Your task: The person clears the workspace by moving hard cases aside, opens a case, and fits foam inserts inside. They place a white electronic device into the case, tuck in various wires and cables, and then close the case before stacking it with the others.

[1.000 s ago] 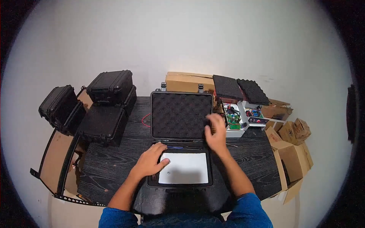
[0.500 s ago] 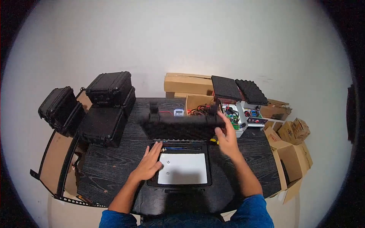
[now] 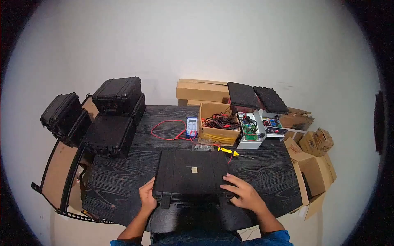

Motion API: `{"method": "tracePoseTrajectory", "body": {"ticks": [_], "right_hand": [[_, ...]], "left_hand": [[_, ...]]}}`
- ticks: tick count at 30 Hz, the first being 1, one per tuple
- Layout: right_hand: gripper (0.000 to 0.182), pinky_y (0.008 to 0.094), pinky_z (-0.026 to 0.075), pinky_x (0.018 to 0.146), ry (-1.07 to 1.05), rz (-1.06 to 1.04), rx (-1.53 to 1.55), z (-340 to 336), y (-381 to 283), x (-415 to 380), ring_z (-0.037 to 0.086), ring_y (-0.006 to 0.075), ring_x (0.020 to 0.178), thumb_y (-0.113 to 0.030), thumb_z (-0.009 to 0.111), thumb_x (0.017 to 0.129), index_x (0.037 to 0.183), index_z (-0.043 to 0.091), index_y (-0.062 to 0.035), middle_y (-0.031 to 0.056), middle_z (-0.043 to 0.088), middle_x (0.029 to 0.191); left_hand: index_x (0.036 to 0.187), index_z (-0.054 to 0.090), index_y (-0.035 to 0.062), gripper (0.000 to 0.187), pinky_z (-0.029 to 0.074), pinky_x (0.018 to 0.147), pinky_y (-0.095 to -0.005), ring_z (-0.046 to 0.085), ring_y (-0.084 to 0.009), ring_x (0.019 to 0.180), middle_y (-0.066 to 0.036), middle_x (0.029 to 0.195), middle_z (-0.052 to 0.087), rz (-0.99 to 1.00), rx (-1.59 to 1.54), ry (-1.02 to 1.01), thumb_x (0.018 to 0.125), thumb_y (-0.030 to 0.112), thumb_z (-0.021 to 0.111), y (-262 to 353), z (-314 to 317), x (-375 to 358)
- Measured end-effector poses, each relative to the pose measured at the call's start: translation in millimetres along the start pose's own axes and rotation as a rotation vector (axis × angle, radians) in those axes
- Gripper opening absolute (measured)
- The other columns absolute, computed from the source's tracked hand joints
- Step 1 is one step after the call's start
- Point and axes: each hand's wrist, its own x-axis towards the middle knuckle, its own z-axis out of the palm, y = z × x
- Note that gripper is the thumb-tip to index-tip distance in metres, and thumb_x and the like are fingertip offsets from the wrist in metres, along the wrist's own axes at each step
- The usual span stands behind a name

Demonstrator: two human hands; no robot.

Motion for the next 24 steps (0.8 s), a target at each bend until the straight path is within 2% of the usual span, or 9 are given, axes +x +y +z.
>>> {"method": "tracePoseTrajectory", "body": {"ticks": [2, 3, 6, 10, 11, 17, 21, 23, 24], "right_hand": [[0.068, 0.0471, 0.045, 0.119, -0.004, 0.028, 0.024, 4, -3, -5, 0.046, 0.038, 0.148, -0.003, 0.076, 0.071, 0.138, 0.065, -0.0105, 0.0167, 0.054, 0.153], [0.068, 0.0471, 0.045, 0.119, -0.007, 0.044, 0.025, 5, -5, -6, 0.046, 0.0384, 0.148, -0.004, 0.076, 0.073, 0.139, 0.065, -0.0105, 0.0169, 0.053, 0.154], [0.066, 0.0474, 0.044, 0.119, -0.014, 0.083, 0.032, 9, -13, -11, 0.044, 0.0393, 0.149, -0.009, 0.076, 0.076, 0.141, 0.062, -0.0106, 0.0176, 0.05, 0.157], [0.065, 0.0483, 0.042, 0.121, -0.028, 0.107, 0.07, 14, -16, -18, 0.039, 0.04, 0.152, -0.014, 0.074, 0.081, 0.145, 0.06, -0.0103, 0.0185, 0.046, 0.16], [0.066, 0.0487, 0.041, 0.121, -0.033, 0.114, 0.085, 16, -16, -20, 0.038, 0.0402, 0.153, -0.015, 0.074, 0.082, 0.145, 0.059, -0.0101, 0.0187, 0.045, 0.161], [0.065, 0.0531, 0.033, 0.125, 0.074, 0.145, 0.174, 50, -3, -35, 0.033, 0.0425, 0.155, -0.027, 0.079, 0.086, 0.145, 0.06, -0.0081, 0.0192, 0.043, 0.162], [0.069, 0.054, 0.033, 0.125, 0.121, 0.117, 0.135, 56, 2, -37, 0.036, 0.0431, 0.153, -0.032, 0.083, 0.085, 0.145, 0.06, -0.0083, 0.0195, 0.044, 0.162], [0.072, 0.0546, 0.035, 0.123, 0.134, 0.147, 0.195, 60, 0, -34, 0.038, 0.0444, 0.152, -0.035, 0.086, 0.083, 0.145, 0.06, -0.0084, 0.0199, 0.044, 0.161], [0.074, 0.0549, 0.036, 0.122, 0.132, 0.186, 0.213, 60, -5, -32, 0.04, 0.0453, 0.15, -0.036, 0.088, 0.082, 0.144, 0.06, -0.0084, 0.0202, 0.045, 0.161]], "left_hand": [[0.113, 0.072, -0.01, 0.039, 0.049, 0.108, -0.0406, 0.066, -0.0357, 0.124, -0.026, 0.133, 0.068, 0.058, -0.096, 0.114, 0.101, 0.024, 0.057, -28, -12, -14], [0.12, 0.07, -0.0084, 0.057, 0.048, 0.109, -0.0444, 0.059, -0.0375, 0.133, -0.029, 0.137, 0.064, 0.03, -0.156, 0.108, 0.104, 0.043, 0.054, 1, -9, -12], [0.13, 0.066, -0.0043, 0.083, 0.042, 0.115, -0.0501, 0.053, -0.035, 0.139, -0.026, 0.15, 0.055, 0.056, -0.125, 0.215, 0.098, 0.071, 0.051, 22, 7, -11], [0.134, 0.067, -0.0007, 0.098, 0.031, 0.121, -0.0583, 0.043, -0.0475, 0.148, -0.028, 0.15, 0.056, 0.269, 0.185, -0.161, 0.093, 0.085, 0.042, 35, -7, -5], [0.134, 0.068, 0.0034, 0.104, 0.028, 0.122, -0.0615, 0.039, -0.0521, 0.149, -0.027, 0.153, 0.054, 0.21, 0.201, -0.215, 0.089, 0.092, 0.038, 37, -7, -5], [0.132, 0.069, 0.0069, 0.096, 0.025, 0.122, -0.067, 0.038, -0.0555, 0.148, -0.027, 0.151, 0.055, 0.249, 0.178, -0.263, 0.087, 0.089, 0.048, 21, -8, -13], [0.14, 0.061, 0.0107, 0.081, 0.022, 0.122, -0.0699, 0.035, -0.0545, 0.15, -0.026, 0.155, 0.049, 0.314, 0.183, -0.318, 0.081, 0.064, 0.079, 8, -11, -16], [0.144, 0.057, 0.0131, 0.084, 0.021, 0.122, -0.0707, 0.034, -0.0538, 0.15, -0.025, 0.157, 0.046, 0.351, 0.242, -0.353, 0.075, 0.048, 0.091, 6, -14, -16], [0.144, 0.056, 0.0138, 0.085, 0.021, 0.123, -0.0707, 0.033, -0.054, 0.151, -0.024, 0.158, 0.045, 0.357, 0.245, -0.381, 0.073, 0.042, 0.093, 5, -16, -14]]}}
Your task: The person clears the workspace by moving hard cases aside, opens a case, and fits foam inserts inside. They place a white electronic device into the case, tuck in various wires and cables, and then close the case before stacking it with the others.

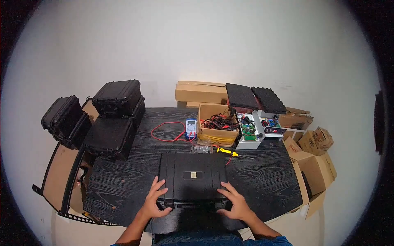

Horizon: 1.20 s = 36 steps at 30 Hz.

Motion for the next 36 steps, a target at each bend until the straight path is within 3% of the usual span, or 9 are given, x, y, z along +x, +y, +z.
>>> {"method": "tracePoseTrajectory", "body": {"ticks": [2, 5, 14, 17, 20, 23, 29, 32, 36], "right_hand": [[0.076, 0.0554, 0.039, 0.12, 0.004, 0.08, 0.031, 2, -14, -1, 0.043, 0.0471, 0.148, -0.038, 0.09, 0.079, 0.143, 0.061, -0.0085, 0.0208, 0.045, 0.16], [0.076, 0.0542, 0.045, 0.116, 0.081, -0.028, -0.115, 22, 17, -7, 0.049, 0.0446, 0.144, -0.034, 0.094, 0.077, 0.14, 0.062, -0.0053, 0.0237, 0.047, 0.156], [0.077, 0.0547, 0.045, 0.116, 0.176, -0.144, -0.184, 42, 46, -16, 0.052, 0.0435, 0.141, -0.029, 0.098, 0.07, 0.135, 0.063, -0.0043, 0.0214, 0.051, 0.154], [0.09, 0.0543, 0.042, 0.117, 0.147, -0.114, -0.095, 28, 46, -13, 0.049, 0.0438, 0.144, -0.029, 0.099, 0.068, 0.143, 0.055, -0.0051, 0.0239, 0.048, 0.156], [0.102, 0.0535, 0.038, 0.12, 0.389, -0.064, 0.055, 31, 29, 0, 0.043, 0.0451, 0.148, -0.028, 0.099, 0.068, 0.151, 0.044, -0.0068, 0.0301, 0.041, 0.159], [0.108, 0.054, 0.034, 0.121, 0.146, 0.068, 0.124, 41, 49, -10, 0.036, 0.0481, 0.151, -0.028, 0.099, 0.07, 0.155, 0.037, -0.0078, 0.037, 0.028, 0.163], [0.1, 0.0511, 0.034, 0.122, 0.068, -0.115, 0.091, 39, 21, 19, 0.036, 0.053, 0.15, -0.026, 0.096, 0.073, 0.154, 0.04, -0.0109, 0.0407, 0.016, 0.166], [0.089, 0.05, 0.033, 0.123, -0.018, -0.154, 0.163, 37, -14, 54, 0.025, 0.0569, 0.153, -0.028, 0.093, 0.077, 0.151, 0.048, -0.0127, 0.0436, 0.01, 0.165], [0.087, 0.0481, 0.029, 0.125, -0.178, -0.37, 0.232, 63, -50, 117, 0.017, 0.0584, 0.154, -0.023, 0.087, 0.083, 0.158, 0.044, -0.0163, 0.0467, 0.001, 0.164]], "left_hand": [[0.146, 0.054, 0.0151, 0.089, 0.02, 0.123, -0.0705, 0.032, -0.0543, 0.151, -0.023, 0.159, 0.043, 0.021, 0.001, -0.055, 0.069, 0.031, 0.096, -5, -5, 1], [0.147, 0.052, 0.015, 0.089, 0.022, 0.122, -0.0708, 0.031, -0.0558, 0.151, -0.022, 0.159, 0.043, 0.038, 0.026, -0.076, 0.071, 0.031, 0.096, -14, -5, -4], [0.149, 0.049, 0.0143, 0.095, 0.028, 0.121, -0.0674, 0.03, -0.0556, 0.152, -0.025, 0.161, 0.041, 0.073, 0.076, -0.084, 0.07, 0.036, 0.097, -22, -4, -9], [0.155, 0.041, 0.0078, 0.111, 0.031, 0.122, -0.0599, 0.03, -0.0506, 0.153, -0.03, 0.16, 0.038, -0.088, 0.057, 0.07, 0.066, 0.039, 0.1, -3, 5, -10], [0.16, 0.031, -0.0002, 0.13, 0.033, 0.122, -0.051, 0.035, -0.0416, 0.153, -0.032, 0.159, 0.038, -0.249, -0.064, 0.316, 0.061, 0.044, 0.102, 11, 22, -1], [0.162, 0.025, -0.0041, 0.14, 0.034, 0.122, -0.0471, 0.04, -0.0352, 0.149, -0.027, 0.159, 0.04, -0.433, -0.381, 0.238, 0.058, 0.046, 0.103, 12, 30, -6], [0.16, 0.028, -0.0075, 0.137, 0.034, 0.122, -0.0452, 0.044, -0.033, 0.145, -0.023, 0.159, 0.041, -0.347, -0.25, 0.405, 0.06, 0.053, 0.1, 12, 2, -4], [0.155, 0.036, -0.011, 0.131, 0.035, 0.121, -0.0451, 0.046, -0.0331, 0.143, -0.023, 0.157, 0.044, -0.175, -0.142, 0.593, 0.073, 0.084, 0.075, -3, -39, -5], [0.152, 0.041, -0.012, 0.127, 0.038, 0.119, -0.0457, 0.049, -0.033, 0.14, -0.024, 0.154, 0.047, -0.081, -0.057, 0.734, 0.076, 0.087, 0.064, -19, -129, 6]]}}
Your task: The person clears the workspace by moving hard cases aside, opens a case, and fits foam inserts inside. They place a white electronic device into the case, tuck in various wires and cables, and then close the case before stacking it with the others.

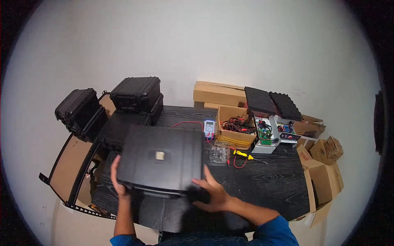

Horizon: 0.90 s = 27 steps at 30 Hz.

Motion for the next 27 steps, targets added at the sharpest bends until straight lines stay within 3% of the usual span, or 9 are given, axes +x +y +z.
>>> {"method": "tracePoseTrajectory", "body": {"ticks": [4, 5, 6, 8, 11, 14, 20, 24, 27], "right_hand": [[0.087, 0.0469, 0.027, 0.126, -0.101, -0.167, 0.008, 34, 3, 85, 0.014, 0.0587, 0.154, -0.018, 0.079, 0.088, 0.163, 0.036, -0.0176, 0.0488, -0.004, 0.163], [0.086, 0.0467, 0.026, 0.126, -0.123, -0.177, 0.011, 44, 7, 104, 0.014, 0.0587, 0.154, -0.017, 0.077, 0.089, 0.164, 0.035, -0.0179, 0.0492, -0.004, 0.162], [0.085, 0.0468, 0.027, 0.126, -0.13, -0.194, 0.027, 53, 12, 122, 0.014, 0.0589, 0.154, -0.016, 0.076, 0.09, 0.164, 0.035, -0.0177, 0.0497, -0.003, 0.162], [0.084, 0.047, 0.027, 0.125, -0.143, -0.228, 0.058, 70, 22, 154, 0.015, 0.0595, 0.154, -0.015, 0.074, 0.09, 0.164, 0.035, -0.0174, 0.0506, -0.001, 0.161], [0.084, 0.0488, 0.028, 0.125, -0.134, -0.261, 0.096, 92, 35, 191, 0.016, 0.06, 0.153, -0.013, 0.073, 0.09, 0.164, 0.035, -0.0204, 0.0521, 0.002, 0.16], [0.081, 0.0498, 0.029, 0.125, -0.139, -0.228, 0.133, 108, 42, 215, 0.019, 0.0602, 0.153, -0.014, 0.073, 0.09, 0.163, 0.037, -0.023, 0.0516, 0.003, 0.161], [0.081, 0.0481, 0.031, 0.125, -0.005, -0.295, 0.099, 104, 34, 259, 0.023, 0.0575, 0.153, -0.016, 0.077, 0.089, 0.161, 0.041, -0.0245, 0.0468, 0.003, 0.164], [0.077, 0.047, 0.037, 0.122, 0.077, -0.328, 0.014, 83, 31, 305, 0.036, 0.0566, 0.148, -0.013, 0.078, 0.088, 0.157, 0.046, -0.0252, 0.0463, 0.006, 0.164], [0.074, 0.0481, 0.041, 0.119, 0.129, -0.31, -0.01, 63, 27, 342, 0.039, 0.0608, 0.143, -0.01, 0.075, 0.089, 0.154, 0.046, -0.0273, 0.0519, 0.012, 0.158]], "left_hand": [[0.149, 0.046, -0.0129, 0.124, 0.041, 0.117, -0.0462, 0.053, -0.0329, 0.138, -0.025, 0.15, 0.051, 0.011, 0.007, 0.005, 0.08, 0.09, 0.054, -11, -65, 70], [0.152, 0.043, -0.0125, 0.114, 0.035, 0.122, -0.047, 0.048, -0.0328, 0.144, -0.023, 0.158, 0.047, 0.023, -0.054, -0.015, 0.09, 0.083, 0.043, -43, -97, 81], [0.152, 0.044, -0.0119, 0.107, 0.035, 0.122, -0.0466, 0.049, -0.0322, 0.143, -0.023, 0.156, 0.048, 0.054, -0.031, -0.07, 0.093, 0.078, 0.045, -44, -112, 95], [0.149, 0.047, -0.0134, 0.109, 0.04, 0.117, -0.0458, 0.055, -0.0328, 0.136, -0.025, 0.149, 0.054, 0.051, 0.0, -0.025, 0.087, 0.076, 0.055, -77, -145, 115], [0.148, 0.048, -0.0126, 0.106, 0.04, 0.117, -0.0458, 0.056, -0.0328, 0.135, -0.025, 0.149, 0.054, 0.032, -0.025, -0.036, 0.088, 0.075, 0.057, -79, -164, 143], [0.154, 0.043, -0.0082, 0.099, 0.039, 0.119, -0.0472, 0.052, -0.0322, 0.14, -0.021, 0.154, 0.051, 0.043, -0.072, -0.133, 0.095, 0.071, 0.049, -104, -186, 160], [0.156, 0.042, -0.0061, 0.088, 0.038, 0.121, -0.0469, 0.053, -0.0324, 0.139, -0.02, 0.153, 0.052, 0.056, -0.135, -0.117, 0.1, 0.062, 0.046, -115, -177, 192], [0.153, 0.047, -0.0046, 0.08, 0.04, 0.119, -0.0455, 0.055, -0.0328, 0.137, -0.021, 0.15, 0.055, 0.065, -0.262, -0.076, 0.101, 0.057, 0.049, -113, -160, 249], [0.152, 0.049, -0.0018, 0.07, 0.04, 0.119, -0.045, 0.056, -0.0315, 0.136, -0.018, 0.149, 0.057, -0.02, -0.325, -0.036, 0.105, 0.05, 0.046, -116, -144, 297]]}}
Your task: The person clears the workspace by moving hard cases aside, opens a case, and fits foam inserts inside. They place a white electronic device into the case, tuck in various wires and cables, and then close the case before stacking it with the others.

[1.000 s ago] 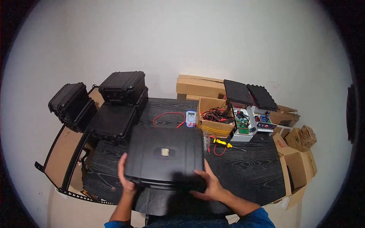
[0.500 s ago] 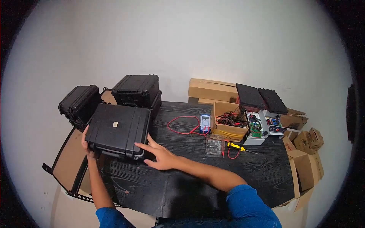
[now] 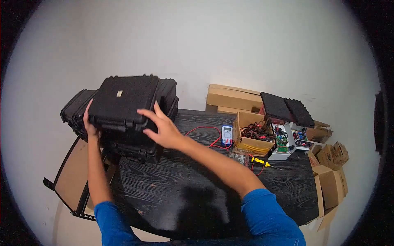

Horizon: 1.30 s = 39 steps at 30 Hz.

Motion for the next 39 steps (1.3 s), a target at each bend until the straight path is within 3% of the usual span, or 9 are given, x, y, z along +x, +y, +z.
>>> {"method": "tracePoseTrajectory", "body": {"ticks": [5, 8, 11, 19, 22, 23, 25, 27, 39], "right_hand": [[0.068, 0.0523, 0.032, 0.124, 0.09, 0.088, 0.018, -13, 31, 50, 0.02, 0.0567, 0.154, -0.01, 0.075, 0.091, 0.151, 0.046, -0.0228, 0.0447, 0.036, 0.154], [0.065, 0.0438, 0.05, 0.104, 0.182, 0.086, -0.149, -10, 72, 67, 0.06, 0.039, 0.126, -0.01, 0.076, 0.091, 0.148, 0.048, -0.0228, 0.0285, 0.05, 0.148], [0.064, 0.041, 0.053, 0.095, 0.192, 0.078, -0.075, -15, 87, 76, 0.064, 0.0323, 0.11, -0.011, 0.077, 0.092, 0.148, 0.048, -0.0226, 0.0226, 0.057, 0.135], [0.068, 0.049, 0.048, 0.11, 0.201, 0.209, -0.105, -16, 82, 94, 0.057, 0.0468, 0.133, -0.018, 0.08, 0.09, 0.15, 0.048, -0.0252, 0.0306, 0.058, 0.138], [0.074, 0.0534, 0.046, 0.113, 0.164, 0.232, -0.172, -17, 83, 92, 0.05, 0.055, 0.137, -0.022, 0.08, 0.09, 0.155, 0.044, -0.0262, 0.0379, 0.049, 0.148], [0.077, 0.0541, 0.045, 0.113, 0.151, 0.231, -0.182, -17, 82, 88, 0.048, 0.0571, 0.137, -0.023, 0.079, 0.091, 0.157, 0.041, -0.0258, 0.0398, 0.044, 0.151], [0.081, 0.0552, 0.044, 0.114, 0.148, 0.201, -0.202, -22, 75, 77, 0.046, 0.06, 0.136, -0.023, 0.078, 0.092, 0.161, 0.036, -0.0243, 0.0428, 0.036, 0.155], [0.085, 0.056, 0.043, 0.115, 0.151, 0.157, -0.215, -24, 54, 49, 0.046, 0.0613, 0.135, -0.022, 0.076, 0.093, 0.164, 0.03, -0.022, 0.0447, 0.028, 0.159], [0.065, 0.0455, 0.046, 0.118, -0.478, 0.248, -0.04, -68, -23, -253, 0.049, 0.0353, 0.146, -0.018, 0.067, 0.098, 0.159, 0.042, -0.0141, 0.0141, 0.042, 0.165]], "left_hand": [[0.147, 0.056, -0.0002, 0.059, 0.042, 0.116, -0.044, 0.058, -0.029, 0.133, -0.016, 0.145, 0.061, -0.15, -0.055, 0.151, 0.108, 0.043, 0.047, -34, 23, 68], [0.144, 0.058, -0.0015, 0.059, 0.043, 0.114, -0.0422, 0.06, -0.0278, 0.13, -0.014, 0.141, 0.064, -0.196, -0.116, 0.083, 0.108, 0.044, 0.05, -77, 3, 106], [0.143, 0.059, -0.0029, 0.063, 0.046, 0.11, -0.0402, 0.062, -0.0276, 0.124, -0.015, 0.138, 0.065, -0.215, -0.077, 0.082, 0.11, 0.049, 0.047, -82, 16, 114], [0.13, 0.071, 0.0013, 0.056, 0.05, 0.104, -0.0368, 0.066, -0.0273, 0.118, -0.017, 0.13, 0.07, -0.009, 0.717, 0.411, 0.112, 0.049, 0.047, -74, 33, 131], [0.127, 0.071, 0.0013, 0.045, 0.048, 0.107, -0.04, 0.065, -0.0322, 0.122, -0.019, 0.134, 0.069, 0.139, 0.809, 0.447, 0.111, 0.039, 0.053, -74, 61, 111], [0.13, 0.069, 0.0046, 0.039, 0.042, 0.114, -0.0448, 0.056, -0.0381, 0.134, -0.022, 0.144, 0.061, 0.537, 1.044, 0.346, 0.106, 0.034, 0.061, -79, 70, 100], [0.146, 0.058, 0.0173, 0.079, 0.012, 0.12, -0.0752, 0.028, -0.038, 0.156, -0.01, 0.161, 0.045, 0.492, 1.257, 0.064, 0.084, 0.061, 0.078, -44, 137, 50], [0.148, 0.057, 0.0221, 0.098, 0.002, 0.114, -0.0848, 0.026, -0.0361, 0.157, -0.003, 0.161, 0.045, 0.483, 1.399, 0.004, 0.071, 0.076, 0.08, -54, 147, 39], [0.146, 0.058, 0.0246, 0.099, 0.005, 0.114, -0.0843, 0.029, -0.0331, 0.156, 0.001, 0.158, 0.049, 0.178, 1.502, -0.163, 0.066, 0.081, 0.075, -68, 151, 86]]}}
